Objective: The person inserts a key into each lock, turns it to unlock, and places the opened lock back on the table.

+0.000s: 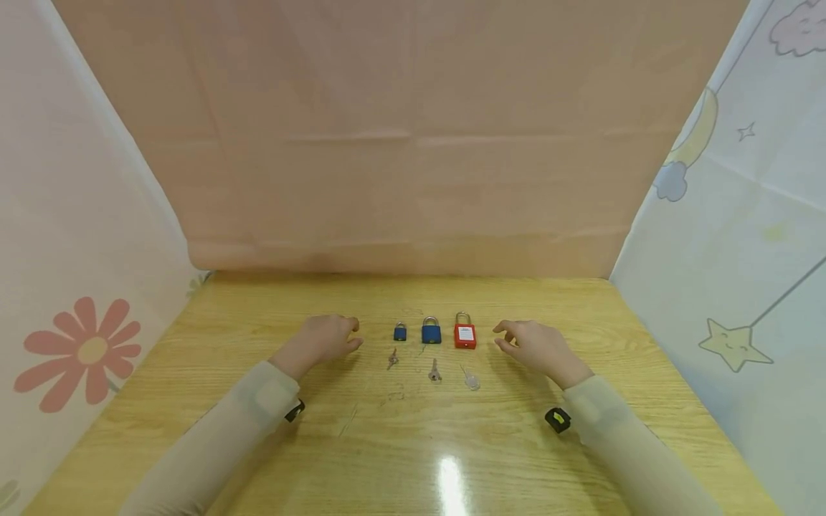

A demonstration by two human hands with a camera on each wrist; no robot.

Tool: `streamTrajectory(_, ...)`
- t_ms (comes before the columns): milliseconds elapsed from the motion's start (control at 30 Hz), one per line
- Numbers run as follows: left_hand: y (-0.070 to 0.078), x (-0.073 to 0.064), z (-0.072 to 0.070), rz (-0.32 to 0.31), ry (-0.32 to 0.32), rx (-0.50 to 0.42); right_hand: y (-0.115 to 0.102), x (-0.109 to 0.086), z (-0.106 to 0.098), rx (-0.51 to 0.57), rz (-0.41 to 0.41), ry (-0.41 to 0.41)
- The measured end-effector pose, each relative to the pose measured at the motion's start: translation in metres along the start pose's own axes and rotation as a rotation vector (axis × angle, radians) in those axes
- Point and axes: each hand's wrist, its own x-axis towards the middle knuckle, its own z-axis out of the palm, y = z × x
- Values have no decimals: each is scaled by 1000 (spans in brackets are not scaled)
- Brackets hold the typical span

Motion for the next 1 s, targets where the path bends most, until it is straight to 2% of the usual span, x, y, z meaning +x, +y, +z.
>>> streamTrajectory(633, 2, 1, -2, -13, -30, -12, -3, 0, -3, 36, -8, -11)
streamTrajectory(1000, 6, 0, -4, -9, -26, 5, -31, 21, -4, 8, -40, -22)
